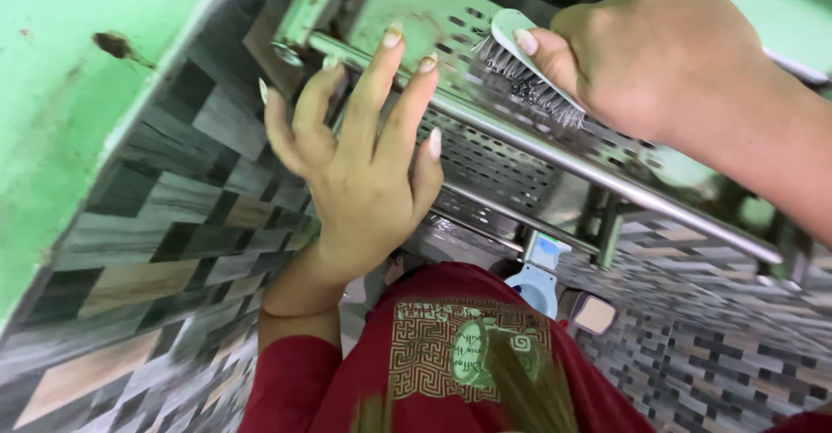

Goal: The person cleans a metal wall-mounted shelf by hand using a small brush to scrub the surface and then wipes it down.

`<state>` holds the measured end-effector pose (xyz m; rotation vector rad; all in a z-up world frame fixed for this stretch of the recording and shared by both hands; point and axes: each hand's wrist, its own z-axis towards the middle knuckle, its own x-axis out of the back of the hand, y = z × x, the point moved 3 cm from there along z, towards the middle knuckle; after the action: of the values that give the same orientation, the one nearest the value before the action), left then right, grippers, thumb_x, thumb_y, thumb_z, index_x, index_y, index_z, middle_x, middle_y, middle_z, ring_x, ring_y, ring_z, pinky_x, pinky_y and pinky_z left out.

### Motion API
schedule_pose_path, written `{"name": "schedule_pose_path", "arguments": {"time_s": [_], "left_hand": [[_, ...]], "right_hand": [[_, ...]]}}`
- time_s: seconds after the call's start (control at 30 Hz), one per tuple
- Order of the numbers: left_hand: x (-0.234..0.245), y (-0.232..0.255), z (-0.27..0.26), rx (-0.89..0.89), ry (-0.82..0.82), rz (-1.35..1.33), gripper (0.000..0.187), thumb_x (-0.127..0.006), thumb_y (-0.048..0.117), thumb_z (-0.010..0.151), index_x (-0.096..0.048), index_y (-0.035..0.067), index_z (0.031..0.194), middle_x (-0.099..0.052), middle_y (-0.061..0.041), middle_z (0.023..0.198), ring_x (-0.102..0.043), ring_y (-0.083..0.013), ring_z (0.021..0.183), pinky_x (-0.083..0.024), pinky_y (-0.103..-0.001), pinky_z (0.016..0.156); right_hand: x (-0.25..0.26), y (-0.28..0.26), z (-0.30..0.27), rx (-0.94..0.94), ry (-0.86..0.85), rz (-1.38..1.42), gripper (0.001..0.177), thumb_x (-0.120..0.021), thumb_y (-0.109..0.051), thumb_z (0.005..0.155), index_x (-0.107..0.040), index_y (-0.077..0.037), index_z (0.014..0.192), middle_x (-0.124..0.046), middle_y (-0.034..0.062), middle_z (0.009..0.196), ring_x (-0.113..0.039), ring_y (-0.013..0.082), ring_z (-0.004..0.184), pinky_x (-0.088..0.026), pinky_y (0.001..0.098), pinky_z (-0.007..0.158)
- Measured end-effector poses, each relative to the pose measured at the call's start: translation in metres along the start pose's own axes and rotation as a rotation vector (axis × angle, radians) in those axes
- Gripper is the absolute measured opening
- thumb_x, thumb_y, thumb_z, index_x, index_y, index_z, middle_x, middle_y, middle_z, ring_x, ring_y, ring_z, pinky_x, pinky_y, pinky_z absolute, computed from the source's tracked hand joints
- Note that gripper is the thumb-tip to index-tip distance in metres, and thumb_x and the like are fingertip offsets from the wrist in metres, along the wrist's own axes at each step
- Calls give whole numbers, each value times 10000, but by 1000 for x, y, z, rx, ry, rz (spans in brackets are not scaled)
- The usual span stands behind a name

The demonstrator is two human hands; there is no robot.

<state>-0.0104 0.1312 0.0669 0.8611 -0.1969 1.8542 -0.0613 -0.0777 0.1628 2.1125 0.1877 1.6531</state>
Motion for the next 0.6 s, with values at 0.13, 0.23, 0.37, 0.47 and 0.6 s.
{"name": "schedule_pose_path", "arguments": {"time_s": [0.13,0.23,0.37,0.47,0.6], "left_hand": [[-5,24,4,-66,-24,-44,357,-689,335,1078,-688,181,1400,-514,0,1579,-371,-315,1457,-66,-720,1249],[-12,40,5,-62,-40,-86,358,-737,367,1057,-693,163,1348,-524,-25,1556,-369,-318,1481,-72,-743,1229],[-16,56,2,-112,-18,-215,457,-769,423,1038,-670,129,1373,-486,-61,1574,-357,-347,1488,-136,-716,1244],[-14,70,-4,-141,2,-309,575,-796,514,1012,-654,91,1374,-479,-98,1561,-363,-362,1454,-203,-670,1222],[-13,92,-17,-174,108,-403,725,-819,649,955,-633,44,1309,-498,-139,1463,-414,-380,1368,-375,-550,1170]], "right_hand": [[-11,19,-29,46,125,89,596,-379,-512,1092,-729,-66,907,-663,152,629,-668,349,608,-525,457,560],[-6,27,-56,175,385,153,527,-505,-470,1107,-720,-30,911,-648,140,642,-632,335,598,-504,444,578],[9,24,-98,191,569,175,443,-646,-418,1044,-699,7,930,-600,136,607,-563,307,509,-459,439,539],[14,14,-133,113,567,186,458,-675,-417,994,-649,40,1024,-617,118,669,-553,273,487,-414,409,472],[-3,0,-178,87,634,100,477,-654,-440,990,-587,27,1064,-582,117,778,-538,241,550,-392,360,480]]}}
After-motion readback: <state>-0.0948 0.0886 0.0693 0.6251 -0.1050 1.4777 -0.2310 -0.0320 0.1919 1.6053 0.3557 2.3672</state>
